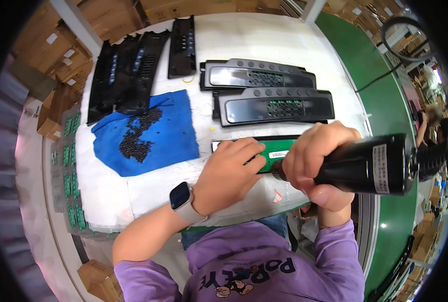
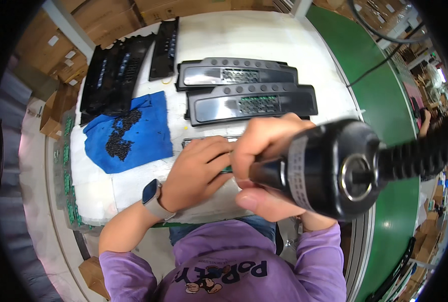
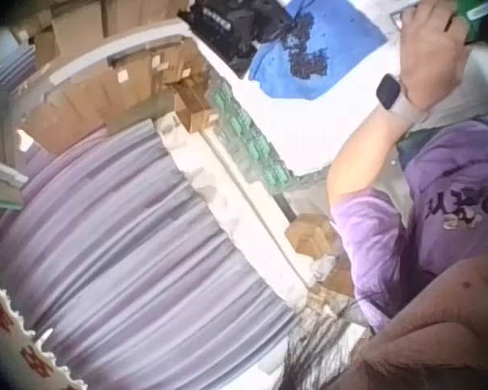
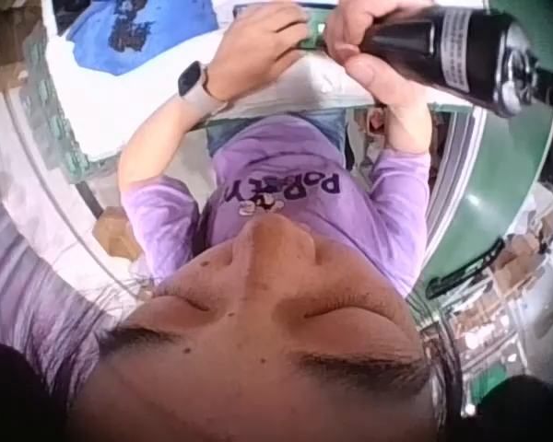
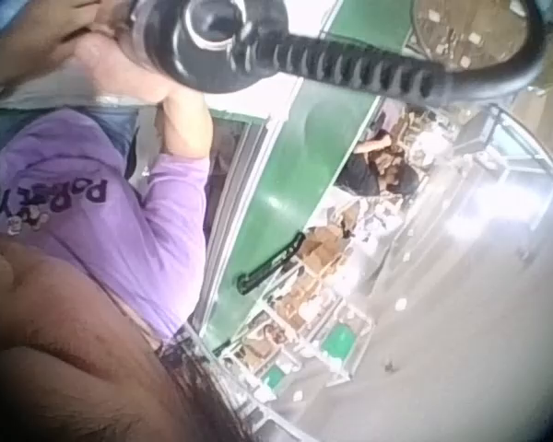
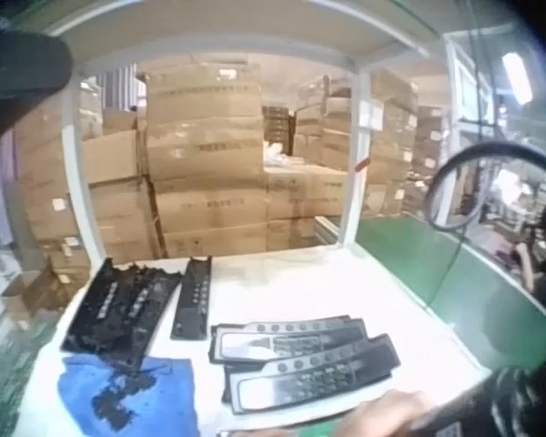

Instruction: Use an electric screwdriver to install screws and internal components into plastic battery pack housings on an assembly line.

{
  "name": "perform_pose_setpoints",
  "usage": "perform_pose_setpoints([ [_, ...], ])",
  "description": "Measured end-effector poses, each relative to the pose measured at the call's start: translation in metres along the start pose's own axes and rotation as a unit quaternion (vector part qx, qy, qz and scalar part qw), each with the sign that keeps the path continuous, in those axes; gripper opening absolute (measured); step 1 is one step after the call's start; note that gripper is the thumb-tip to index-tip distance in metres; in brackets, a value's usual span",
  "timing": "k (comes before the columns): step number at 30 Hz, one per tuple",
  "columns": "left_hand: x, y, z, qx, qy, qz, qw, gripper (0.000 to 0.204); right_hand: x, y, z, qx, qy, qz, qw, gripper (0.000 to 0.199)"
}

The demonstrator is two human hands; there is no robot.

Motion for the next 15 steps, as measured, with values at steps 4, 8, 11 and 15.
perform_pose_setpoints([
  [4, 0.004, 0.001, -0.003, 0.004, -0.005, 0.0, 1.0, 0.029, -0.003, 0.005, 0.015, -0.003, -0.018, -0.043, 0.999, 0.03],
  [8, -0.001, 0.005, -0.008, 0.027, 0.012, 0.023, 0.999, 0.027, -0.007, 0.008, 0.01, 0.019, -0.138, 0.012, 0.99, 0.034],
  [11, -0.009, -0.004, -0.028, 0.106, 0.01, 0.056, 0.993, 0.018, -0.003, -0.004, -0.015, -0.081, -0.218, -0.062, 0.971, 0.033],
  [15, -0.033, -0.008, -0.087, 0.133, -0.398, -0.14, 0.897, 0.017, -0.005, -0.005, -0.023, -0.052, -0.212, -0.062, 0.974, 0.033],
])
Point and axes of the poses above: each hand's wrist, its own y-axis away from the middle knuckle, its own z-axis out of the palm, x = y × z, the point moved 2 cm from there along -y, towards the middle knuckle, and after that the axes turned 15 degrees about x, right-handed, at the moved point
